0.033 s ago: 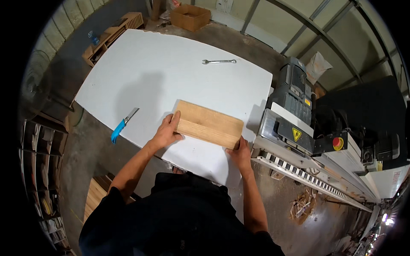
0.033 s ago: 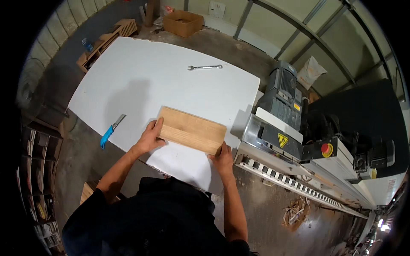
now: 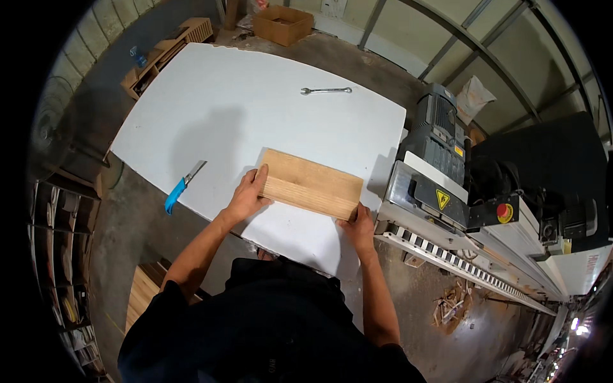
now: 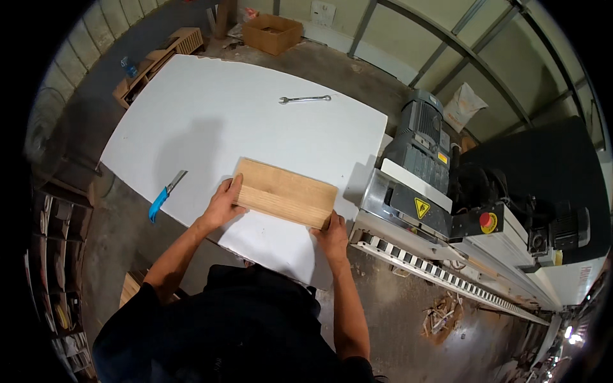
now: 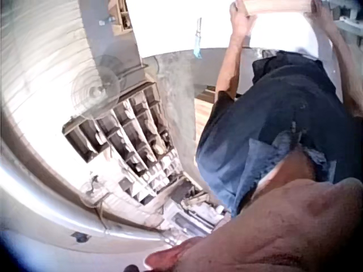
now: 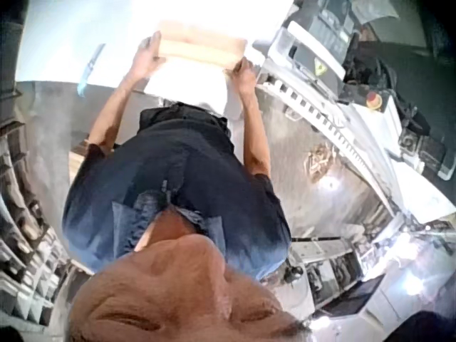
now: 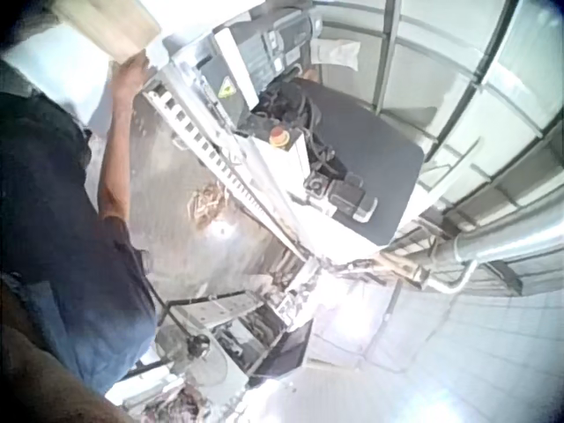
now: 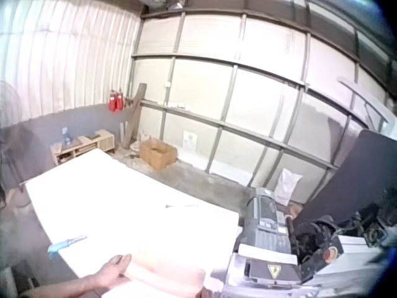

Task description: The person aligns several wooden planks on a workbench, stacks them together, and then moves to a large pallet where they carefully arrange and fit the planks into a larger rectangular wood panel assembly.

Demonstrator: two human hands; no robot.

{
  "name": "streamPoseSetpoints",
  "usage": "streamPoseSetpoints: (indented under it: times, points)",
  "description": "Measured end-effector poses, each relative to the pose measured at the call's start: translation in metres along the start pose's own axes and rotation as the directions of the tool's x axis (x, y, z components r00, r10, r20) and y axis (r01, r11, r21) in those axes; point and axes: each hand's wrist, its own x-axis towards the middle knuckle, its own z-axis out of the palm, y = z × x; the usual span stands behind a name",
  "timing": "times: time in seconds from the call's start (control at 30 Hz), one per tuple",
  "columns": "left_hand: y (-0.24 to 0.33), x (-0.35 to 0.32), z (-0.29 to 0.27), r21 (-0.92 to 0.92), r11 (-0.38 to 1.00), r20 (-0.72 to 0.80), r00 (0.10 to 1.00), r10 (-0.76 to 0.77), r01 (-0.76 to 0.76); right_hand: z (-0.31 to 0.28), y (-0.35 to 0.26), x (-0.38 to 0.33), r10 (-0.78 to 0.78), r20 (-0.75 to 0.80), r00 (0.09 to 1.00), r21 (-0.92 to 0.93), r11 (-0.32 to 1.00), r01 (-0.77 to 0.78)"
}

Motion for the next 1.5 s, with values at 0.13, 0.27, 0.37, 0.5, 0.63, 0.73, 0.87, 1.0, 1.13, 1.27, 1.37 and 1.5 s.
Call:
streamPoseSetpoints:
  times: [0.13, 0.27, 0.37, 0.5, 0.63, 0.73, 0.87, 1.0, 1.13, 1.27, 1.37, 1.5]
  points:
    - [0.009, 0.007, 0.002, -0.072, 0.997, 0.035, 0.999, -0.009, 0.012, -0.001, 0.023, 0.006, 0.077, 0.060, 0.995, -0.080, 0.994, -0.073]
    - [0.014, -0.001, -0.019, 0.121, 0.991, -0.028, 0.997, 0.068, -0.064, -0.010, -0.010, 0.009, 0.092, 0.138, 0.986, -0.064, 0.994, -0.083]
    - [0.035, 0.024, -0.001, 0.239, 0.954, -0.072, 0.976, 0.206, -0.183, 0.005, -0.038, 0.015, -0.370, -0.099, 0.924, -0.244, 0.909, 0.338]
    - [0.051, 0.043, 0.028, 0.298, 0.929, 0.018, 0.975, 0.223, -0.218, 0.026, -0.039, 0.041, -0.297, 0.060, 0.953, -0.312, 0.901, 0.301]
    - [0.048, 0.039, 0.031, 0.353, 0.915, 0.018, 0.979, 0.203, -0.196, 0.031, -0.027, 0.034, -0.230, -0.020, 0.973, -0.414, 0.888, 0.201]
    - [0.051, 0.041, 0.030, 0.350, 0.917, 0.048, 0.981, 0.189, -0.194, 0.029, -0.026, 0.039, -0.215, -0.075, 0.974, -0.428, 0.889, 0.163]
    - [0.050, 0.042, 0.031, 0.336, 0.923, 0.032, 0.982, 0.185, -0.185, 0.021, -0.010, 0.025, 0.133, -0.110, 0.985, -0.064, 0.988, -0.140]
    - [0.048, 0.043, 0.031, 0.348, 0.917, 0.044, 0.980, 0.193, -0.196, 0.007, -0.004, 0.027, 0.195, -0.080, 0.978, -0.004, 0.981, -0.196]
    - [0.049, 0.045, 0.034, 0.362, 0.911, 0.036, 0.979, 0.200, -0.200, 0.006, -0.014, 0.044, -0.201, -0.113, 0.973, -0.267, 0.949, 0.165]
    - [0.050, 0.045, 0.035, 0.342, 0.919, 0.027, 0.979, 0.201, -0.198, 0.007, 0.010, 0.037, -0.137, -0.181, 0.974, -0.254, 0.963, 0.088]
    - [0.048, 0.043, 0.033, 0.338, 0.918, 0.025, 0.977, 0.211, -0.207, 0.011, 0.016, 0.041, 0.092, -0.247, 0.965, -0.045, 0.993, -0.107]
    - [0.047, 0.043, 0.034, 0.349, 0.912, 0.016, 0.975, 0.222, -0.214, 0.019, -0.005, 0.069, 0.314, -0.314, 0.896, 0.129, 0.949, -0.288]
